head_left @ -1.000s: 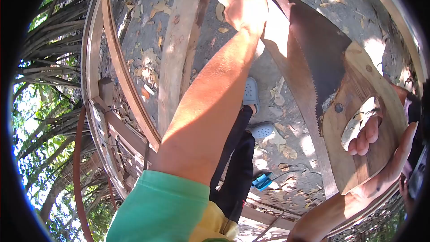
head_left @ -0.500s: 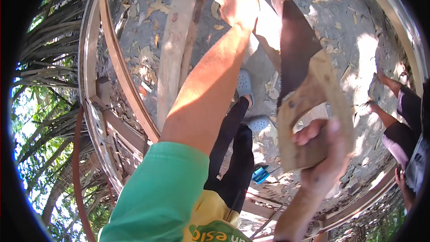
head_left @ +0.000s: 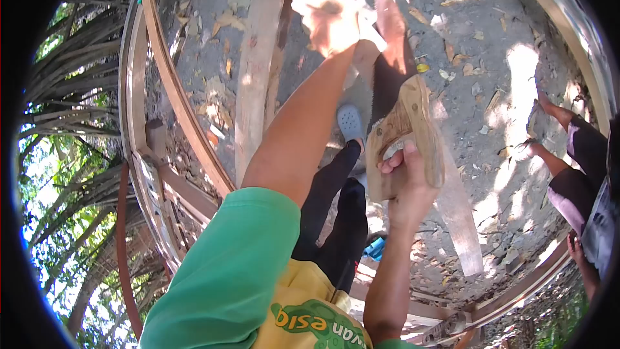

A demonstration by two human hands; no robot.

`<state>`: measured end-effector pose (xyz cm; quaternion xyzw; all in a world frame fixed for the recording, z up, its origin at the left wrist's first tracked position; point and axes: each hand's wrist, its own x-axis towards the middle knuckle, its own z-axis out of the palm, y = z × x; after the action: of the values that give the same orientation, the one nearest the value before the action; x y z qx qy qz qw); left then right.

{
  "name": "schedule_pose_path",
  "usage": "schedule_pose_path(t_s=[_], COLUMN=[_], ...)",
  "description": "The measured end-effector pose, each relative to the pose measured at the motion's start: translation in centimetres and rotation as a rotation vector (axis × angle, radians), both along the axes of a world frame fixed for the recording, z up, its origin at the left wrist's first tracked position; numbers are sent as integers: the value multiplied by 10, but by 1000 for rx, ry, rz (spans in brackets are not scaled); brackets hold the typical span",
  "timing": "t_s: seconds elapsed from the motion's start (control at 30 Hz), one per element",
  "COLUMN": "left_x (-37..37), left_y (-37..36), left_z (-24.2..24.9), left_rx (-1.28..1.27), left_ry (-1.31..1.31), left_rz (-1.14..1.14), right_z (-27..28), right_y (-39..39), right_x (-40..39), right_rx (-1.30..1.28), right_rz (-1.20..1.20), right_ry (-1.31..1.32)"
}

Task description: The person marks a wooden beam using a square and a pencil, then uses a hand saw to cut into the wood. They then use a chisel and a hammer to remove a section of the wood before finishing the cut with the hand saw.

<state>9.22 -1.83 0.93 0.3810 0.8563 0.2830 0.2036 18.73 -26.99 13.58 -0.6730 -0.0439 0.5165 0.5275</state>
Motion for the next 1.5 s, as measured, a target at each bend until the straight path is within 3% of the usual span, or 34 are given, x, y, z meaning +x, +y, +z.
schedule_pose_path(t_s=[0.03, 0.13, 0.23, 0.3, 0.37, 0.5, 0.53, 0.6, 0.83, 0.93, 0.97, 1.0, 1.03, 1.13, 1.2, 1.3, 1.33, 1.47, 1.5], left_x=[5, 4, 10, 5, 9, 10, 13, 10, 19, 18, 18, 18, 18, 7, 14, 10, 14, 12, 14], left_y=[1, -4, 3, 6, 5, 3, 3, 4, 7, 16, 8, 1, 4, -16, 4, 5, 6, 4, 4], left_z=[6, 5, 14, 2, 11, 3, 8, 4, 21, 15, 17, 16, 13, 15, 17, 10, 9, 11, 15], left_rx=[-15, -36, -129, -95, -98, -48, -48, -7, -134, -114, -137, -127, -93, -130, -51, -100, -123, -88, -92], left_ry=[21, 8, 28, 42, 31, 77, 52, 75, 34, 65, 79, 75, 69, 50, -43, 41, 83, 34, 25], left_rz=[12, 27, 62, 48, 23, 20, 24, -28, 18, 17, 23, 27, 28, 19, -13, -27, 44, 15, 13], right_z=[9, 44, 90, 125, 155, 15, 4, 6, 171, 97, 55, 12, 10, 17, 80, 166, 160, 23, 8], right_y=[16, -4, -88, -137, -109, 34, 64, 58, -98, -33, 3, 50, 85, 43, -18, -103, -96, 16, 57], right_x=[11, 7, 6, 15, 31, 14, 15, 15, 43, 36, 29, 19, 24, 18, 23, 41, 40, 10, -1], right_rx=[75, -107, -211, -169, -306, -148, -116, -63, -229, -115, -224, -66, -157, -38, -153, -214, -227, -151, -33], right_rz=[-40, 93, 104, 223, 258, 211, 85, 52, 273, 183, 252, 163, 54, 84, 164, 309, 327, 250, -15], right_ry=[109, -43, -3, -124, 20, -78, 138, 80, -59, -33, 3, -83, 94, -38, -8, -52, -88, -76, 42])
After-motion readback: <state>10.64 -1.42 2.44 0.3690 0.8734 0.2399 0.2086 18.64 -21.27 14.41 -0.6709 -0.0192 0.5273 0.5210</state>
